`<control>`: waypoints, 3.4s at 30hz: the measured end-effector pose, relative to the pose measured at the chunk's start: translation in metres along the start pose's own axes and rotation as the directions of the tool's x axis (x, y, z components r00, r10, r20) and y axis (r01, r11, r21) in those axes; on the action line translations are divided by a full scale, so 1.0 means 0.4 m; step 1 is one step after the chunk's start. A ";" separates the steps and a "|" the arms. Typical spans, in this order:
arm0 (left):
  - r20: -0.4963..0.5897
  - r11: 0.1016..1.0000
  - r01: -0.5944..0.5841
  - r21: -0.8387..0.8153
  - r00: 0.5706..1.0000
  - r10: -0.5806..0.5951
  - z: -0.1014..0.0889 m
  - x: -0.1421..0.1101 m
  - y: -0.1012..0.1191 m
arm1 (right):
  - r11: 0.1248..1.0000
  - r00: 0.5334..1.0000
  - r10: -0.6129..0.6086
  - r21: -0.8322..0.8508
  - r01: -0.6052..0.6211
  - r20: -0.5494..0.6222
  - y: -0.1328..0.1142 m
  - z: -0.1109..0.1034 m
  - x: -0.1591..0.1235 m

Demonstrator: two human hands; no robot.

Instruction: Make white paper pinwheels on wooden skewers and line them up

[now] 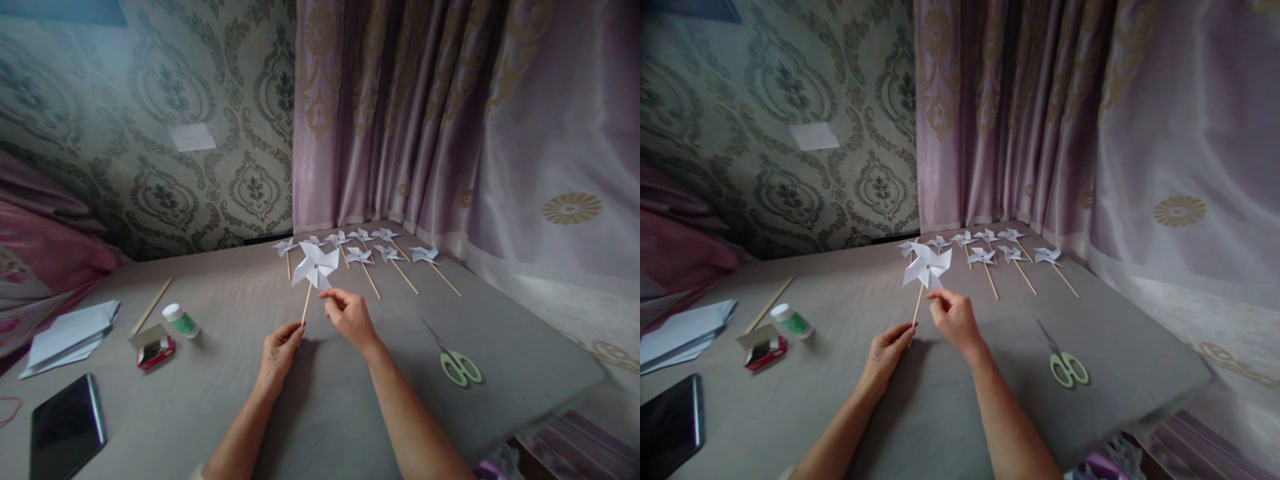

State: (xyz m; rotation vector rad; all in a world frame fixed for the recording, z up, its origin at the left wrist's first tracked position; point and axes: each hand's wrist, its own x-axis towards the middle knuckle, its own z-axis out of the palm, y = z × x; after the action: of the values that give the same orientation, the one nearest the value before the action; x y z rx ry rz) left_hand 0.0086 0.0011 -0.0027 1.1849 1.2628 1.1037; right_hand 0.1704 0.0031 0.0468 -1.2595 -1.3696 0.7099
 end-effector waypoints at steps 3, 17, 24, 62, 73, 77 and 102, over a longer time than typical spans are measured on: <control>-0.006 1.000 0.014 -0.003 1.000 -0.014 0.001 0.001 -0.005 | 0.997 0.954 0.071 -0.011 -0.077 -0.292 0.018 -0.015 0.019; -0.009 0.999 0.040 -0.010 0.999 -0.040 0.005 -0.002 0.006 | 0.988 0.925 0.153 0.076 -0.135 -0.349 0.023 -0.022 0.029; 0.010 1.000 0.016 -0.011 1.000 -0.016 0.002 0.001 0.008 | 0.996 0.943 0.015 0.077 -0.043 0.332 -0.019 0.027 -0.026; -0.006 1.000 0.023 0.017 1.000 -0.023 0.004 0.000 0.000 | 0.987 0.987 0.160 -0.013 -0.160 -0.005 0.021 -0.010 0.015; 0.006 0.999 0.033 0.013 0.999 -0.033 0.002 0.002 -0.003 | 0.992 0.942 0.123 0.017 -0.124 -0.312 0.025 -0.008 0.020; 0.011 0.999 0.034 0.018 0.999 -0.034 0.002 0.003 -0.004 | 0.985 0.941 0.015 -0.154 -0.071 -0.337 0.039 -0.010 0.022; 0.041 0.992 -0.001 0.127 0.999 -0.005 0.001 0.003 -0.005 | 0.958 0.946 -0.036 -0.280 -0.058 -0.321 0.029 -0.062 0.027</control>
State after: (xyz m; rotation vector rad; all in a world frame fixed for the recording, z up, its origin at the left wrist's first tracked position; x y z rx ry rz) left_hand 0.0090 0.0022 -0.0047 1.2950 1.3178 1.0042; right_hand 0.1989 0.0106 0.0452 -1.5375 -1.2189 0.2954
